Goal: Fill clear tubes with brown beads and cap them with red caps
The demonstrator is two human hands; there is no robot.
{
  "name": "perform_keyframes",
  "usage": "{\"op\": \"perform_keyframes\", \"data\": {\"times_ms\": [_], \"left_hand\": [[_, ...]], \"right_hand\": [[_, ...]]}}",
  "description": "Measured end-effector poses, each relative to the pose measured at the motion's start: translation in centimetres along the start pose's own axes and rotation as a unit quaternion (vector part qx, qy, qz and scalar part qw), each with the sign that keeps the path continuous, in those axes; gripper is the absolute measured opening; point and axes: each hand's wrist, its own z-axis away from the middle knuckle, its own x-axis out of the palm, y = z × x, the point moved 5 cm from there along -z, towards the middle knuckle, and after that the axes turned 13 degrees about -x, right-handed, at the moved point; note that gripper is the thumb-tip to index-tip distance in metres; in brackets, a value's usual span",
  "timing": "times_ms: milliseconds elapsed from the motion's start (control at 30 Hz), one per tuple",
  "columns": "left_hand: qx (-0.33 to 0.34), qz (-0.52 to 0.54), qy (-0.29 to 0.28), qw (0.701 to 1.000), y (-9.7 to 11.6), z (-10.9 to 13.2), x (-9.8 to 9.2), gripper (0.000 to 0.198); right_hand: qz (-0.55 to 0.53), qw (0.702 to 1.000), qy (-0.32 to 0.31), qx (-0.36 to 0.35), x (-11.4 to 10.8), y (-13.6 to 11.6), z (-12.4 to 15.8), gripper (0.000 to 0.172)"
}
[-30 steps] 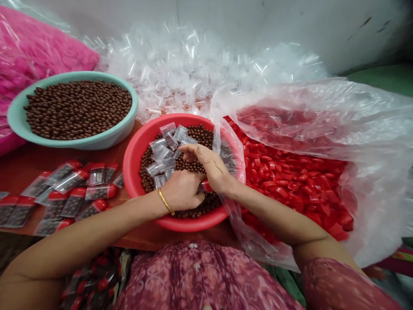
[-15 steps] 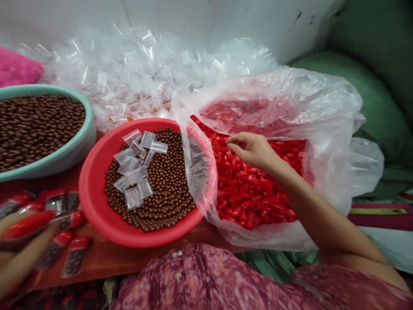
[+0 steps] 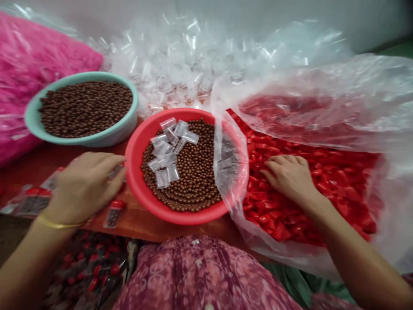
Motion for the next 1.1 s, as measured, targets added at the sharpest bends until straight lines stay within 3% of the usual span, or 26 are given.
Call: {"op": "perform_keyframes", "data": {"times_ms": [100, 167, 267, 367, 500, 600, 733, 800, 900, 1100], "left_hand": [[0.118, -0.03, -0.098, 0.988, 5.3, -1.8, 1.7, 0.026], [0.152, -0.053, -0.161, 0.974, 7.5, -2.9, 3.2, 0.025], [0.115, -0.103, -0.176, 0.972, 8.6, -4.4, 4.4, 0.024], [0.051, -0.12, -0.152, 0.98, 8.2, -5.6, 4.7, 0.025], [0.014, -0.072, -0.197, 0.978, 7.9, -6.8, 5.7, 0.033], [-0.029, 0.049, -0.243, 0.968, 9.0, -7.4, 6.8, 0.031], [-0.059, 0.215, -0.407, 0.886, 11.8, -7.1, 8.4, 0.037], [0.007, 0.185, -0.389, 0.902, 12.9, -7.3, 8.2, 0.043], [0.152, 0.041, -0.292, 0.943, 13.6, -7.7, 7.5, 0.043], [0.27, -0.128, -0.218, 0.929, 13.2, -7.3, 7.7, 0.028]], "right_hand": [[-0.068, 0.991, 0.098, 0.057, -0.6, 1.4, 0.6, 0.018], [-0.137, 0.967, 0.159, 0.145, -1.1, 2.4, 1.3, 0.015], [-0.29, 0.883, 0.242, 0.279, -1.7, 3.0, 2.8, 0.022], [-0.42, 0.806, 0.282, 0.307, -1.6, 2.3, 3.8, 0.039], [-0.452, 0.786, 0.293, 0.305, -1.1, 1.1, 4.5, 0.048], [-0.475, 0.767, 0.291, 0.318, 0.0, 0.6, 4.8, 0.045], [-0.495, 0.747, 0.309, 0.318, 0.8, 0.5, 5.1, 0.039], [-0.499, 0.743, 0.311, 0.318, 0.9, 0.5, 5.3, 0.035], [-0.502, 0.736, 0.319, 0.325, 1.0, 0.6, 5.8, 0.033], [-0.507, 0.727, 0.338, 0.318, 1.2, 0.5, 6.1, 0.031]]}}
